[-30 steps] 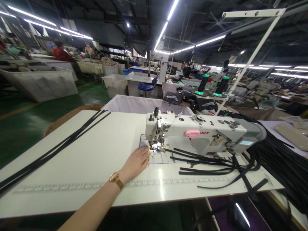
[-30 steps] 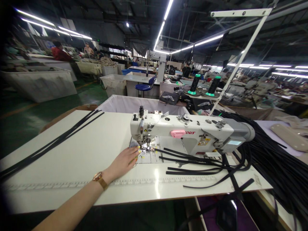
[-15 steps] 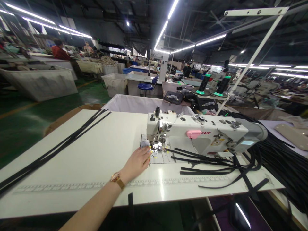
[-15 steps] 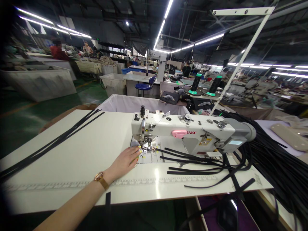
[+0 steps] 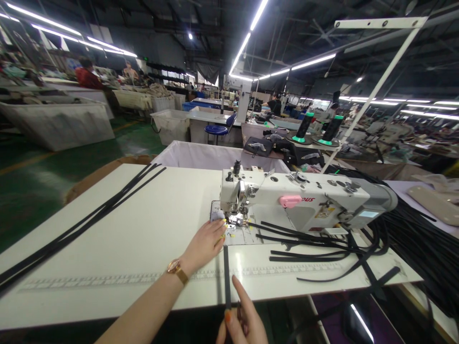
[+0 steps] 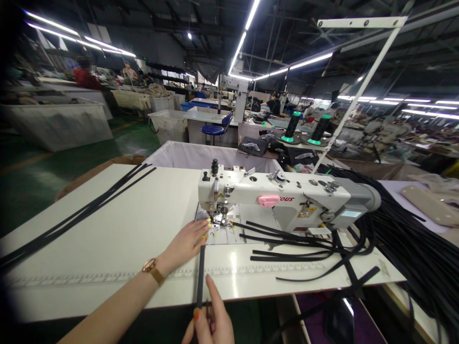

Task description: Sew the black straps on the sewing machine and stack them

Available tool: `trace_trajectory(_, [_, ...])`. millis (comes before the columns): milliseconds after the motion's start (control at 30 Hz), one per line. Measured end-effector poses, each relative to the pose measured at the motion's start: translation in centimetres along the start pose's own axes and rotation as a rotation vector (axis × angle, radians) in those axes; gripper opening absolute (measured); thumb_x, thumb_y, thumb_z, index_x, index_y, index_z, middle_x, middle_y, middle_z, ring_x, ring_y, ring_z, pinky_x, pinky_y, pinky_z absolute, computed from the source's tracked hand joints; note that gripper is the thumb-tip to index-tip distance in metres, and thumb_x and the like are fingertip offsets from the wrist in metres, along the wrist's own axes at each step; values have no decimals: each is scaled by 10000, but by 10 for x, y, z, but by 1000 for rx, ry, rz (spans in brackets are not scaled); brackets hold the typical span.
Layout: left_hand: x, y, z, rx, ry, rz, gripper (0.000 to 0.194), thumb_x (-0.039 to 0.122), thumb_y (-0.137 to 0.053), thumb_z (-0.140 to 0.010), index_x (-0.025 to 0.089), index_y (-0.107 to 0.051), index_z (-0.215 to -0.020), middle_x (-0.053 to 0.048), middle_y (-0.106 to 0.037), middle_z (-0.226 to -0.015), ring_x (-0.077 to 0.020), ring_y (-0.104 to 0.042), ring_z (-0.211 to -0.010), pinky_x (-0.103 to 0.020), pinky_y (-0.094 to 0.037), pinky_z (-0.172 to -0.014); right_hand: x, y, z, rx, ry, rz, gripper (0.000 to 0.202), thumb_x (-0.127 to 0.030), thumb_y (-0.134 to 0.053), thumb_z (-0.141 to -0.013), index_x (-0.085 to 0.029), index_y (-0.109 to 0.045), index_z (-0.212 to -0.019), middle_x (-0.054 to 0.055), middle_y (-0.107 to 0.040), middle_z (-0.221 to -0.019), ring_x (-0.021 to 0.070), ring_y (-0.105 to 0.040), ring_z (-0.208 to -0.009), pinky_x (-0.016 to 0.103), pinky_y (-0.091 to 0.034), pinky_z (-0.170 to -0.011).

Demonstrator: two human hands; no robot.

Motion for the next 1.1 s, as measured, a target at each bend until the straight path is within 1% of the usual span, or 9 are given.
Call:
trace_trajectory(100, [-2,3,1,84,78,50,353,207,-463,-924,162,-554,-1262,-96,-567,-1333,-237,-512,-1235,-452,-408,-1087,-12,9,-25,76,85,19,746,-546,-495,-879,-94,-319,-1446,-6,-612,-536,165,-541,-550,316,-444,-627])
trace_trajectory(133, [-3,4,2,112,107,65,336,196,-455,-925,154,-570,-1238,-96,-584,-1306,-232,-523,-1218,-435,-419,-1081,-18,11,-33,76,89,27,677,-484,-499,-893,-106,-342,-1432,-14,-607,-545,152,-519,-548,294,-427,-601])
trace_trajectory(200, [-3,6,2,141,136,90,312,188,-440,-932,154,-596,-1200,-90,-612,-1260,-224,-546,-1183,-420,-437,-1066,-31,12,-49,55,51,31,575,-372,-492,-898,-131,-374,-1405,-30,-603,-570,110,-431,-482,237,-352,-490])
trace_trajectory(300, [-1,8,3,126,109,114,301,192,-432,-940,165,-617,-1176,-76,-638,-1225,-217,-571,-1144,-416,-465,-1038,-44,11,-70,44,-42,-19,505,-311,-472,-884,-153,-406,-1359,-45,-603,-608,59,-285,-386,195,-208,-368])
trace_trajectory(467, [4,10,2,69,41,75,308,196,-431,-946,155,-625,-1181,-80,-646,-1233,-220,-569,-1163,-433,-453,-1052,-42,10,-92,32,-134,-149,457,-280,-479,-859,-149,-418,-1293,-57,-586,-606,33,-278,-323,161,-183,-291])
trace_trajectory(633, [7,7,-1,-13,-2,-25,334,200,-462,-931,158,-596,-1234,-82,-592,-1322,-252,-515,-1244,-497,-395,-1090,-42,11,-107,21,-112,-122,278,-236,-461,-854,-157,-516,-1114,-60,-574,-593,27,-296,-294,145,-214,-259])
trace_trajectory(800, [4,3,-1,-13,-3,-33,346,221,-487,-918,163,-582,-1246,-94,-570,-1346,-275,-491,-1272,-526,-403,-1074,-47,9,-112,19,-84,-28,133,-230,-452,-862,-172,-508,-968,-60,-567,-589,29,-309,-289,146,-218,-253])
trace_trajectory(933, [4,3,-1,1,-20,-26,325,213,-483,-919,180,-604,-1219,-86,-580,-1333,-272,-503,-1258,-524,-414,-1066,-46,9,-108,18,-112,4,149,-205,-415,-866,-177,-496,-988,-52,-586,-637,24,-304,-302,145,-201,-260])
trace_trajectory(1100, [5,4,-1,-17,-33,-55,324,208,-475,-920,172,-605,-1215,-92,-581,-1330,-279,-501,-1255,-518,-422,-1060,-47,10,-105,-7,-83,16,178,-166,-394,-843,-175,-484,-996,-44,-602,-624,33,-319,-305,152,-209,-272])
Point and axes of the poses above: each hand's wrist, its own z-axis away from the middle knuckle, its own y-axis out of the back of the hand, x = y × z, the point moved 2 cm from there along -z, towards the middle knuckle
